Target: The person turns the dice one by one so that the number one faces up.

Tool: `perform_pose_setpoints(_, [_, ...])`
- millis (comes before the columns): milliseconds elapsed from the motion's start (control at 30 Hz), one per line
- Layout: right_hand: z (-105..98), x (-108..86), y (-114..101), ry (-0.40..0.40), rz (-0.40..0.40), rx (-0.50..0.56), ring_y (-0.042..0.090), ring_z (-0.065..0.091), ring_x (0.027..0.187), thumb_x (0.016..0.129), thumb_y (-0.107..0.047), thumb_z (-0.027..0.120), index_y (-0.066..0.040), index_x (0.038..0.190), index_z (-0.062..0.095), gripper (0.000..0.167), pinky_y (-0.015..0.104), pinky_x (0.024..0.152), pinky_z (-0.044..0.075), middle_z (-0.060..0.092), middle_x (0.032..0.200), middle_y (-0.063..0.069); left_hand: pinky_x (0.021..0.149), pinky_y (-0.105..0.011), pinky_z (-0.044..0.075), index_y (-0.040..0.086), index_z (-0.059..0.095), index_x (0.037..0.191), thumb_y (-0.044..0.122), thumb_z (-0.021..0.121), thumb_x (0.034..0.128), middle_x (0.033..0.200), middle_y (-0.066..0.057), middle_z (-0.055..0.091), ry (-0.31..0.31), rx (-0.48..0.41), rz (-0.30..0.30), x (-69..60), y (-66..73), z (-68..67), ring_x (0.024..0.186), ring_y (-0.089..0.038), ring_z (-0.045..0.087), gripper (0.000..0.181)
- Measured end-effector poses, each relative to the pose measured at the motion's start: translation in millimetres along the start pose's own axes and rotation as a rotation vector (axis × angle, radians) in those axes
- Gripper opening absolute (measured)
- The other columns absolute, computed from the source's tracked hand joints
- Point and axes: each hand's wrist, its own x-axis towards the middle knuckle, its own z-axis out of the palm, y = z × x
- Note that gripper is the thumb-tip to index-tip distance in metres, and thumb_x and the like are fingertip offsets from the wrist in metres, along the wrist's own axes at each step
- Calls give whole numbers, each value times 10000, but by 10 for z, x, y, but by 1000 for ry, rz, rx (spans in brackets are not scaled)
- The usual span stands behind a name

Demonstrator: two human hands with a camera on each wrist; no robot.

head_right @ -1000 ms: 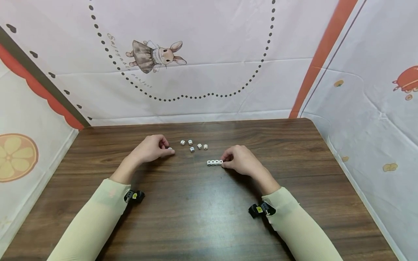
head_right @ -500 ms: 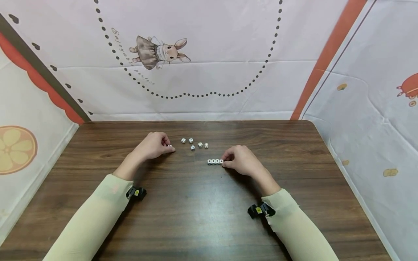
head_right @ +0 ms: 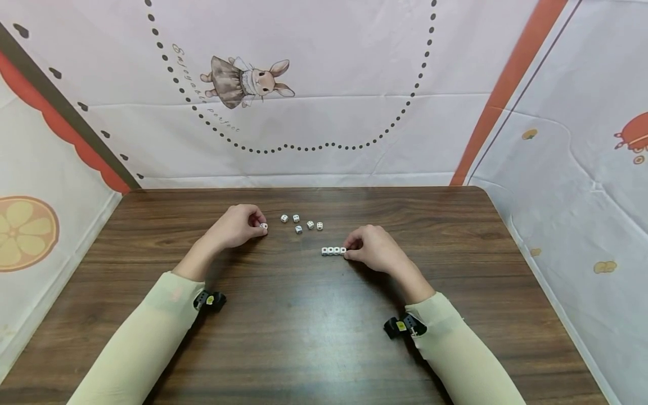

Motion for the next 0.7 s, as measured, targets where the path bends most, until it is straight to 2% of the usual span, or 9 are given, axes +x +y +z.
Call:
perform_pose_setpoints(400, [-8, -7, -10, -2, 9, -7, 124, 605, 774, 891, -171, 870, -175, 933, 817, 68, 365, 734, 491, 726, 838, -105, 798, -371, 487, 100, 737, 992, 156, 832, 935, 886, -10, 710, -28, -113, 21, -19, -73, -11, 838, -180, 644, 124])
perform_pose_setpoints(700, [-12, -9, -17, -8, 10, -3, 124, 604, 768, 896, -167, 868, -166, 937, 818, 65, 362, 728, 490, 728, 839, -101, 769, -355, 485, 88, 753, 1003, 176, 848, 931, 870, -10, 703, -61, -138, 17, -47, -113, -18, 813, -171, 626, 148])
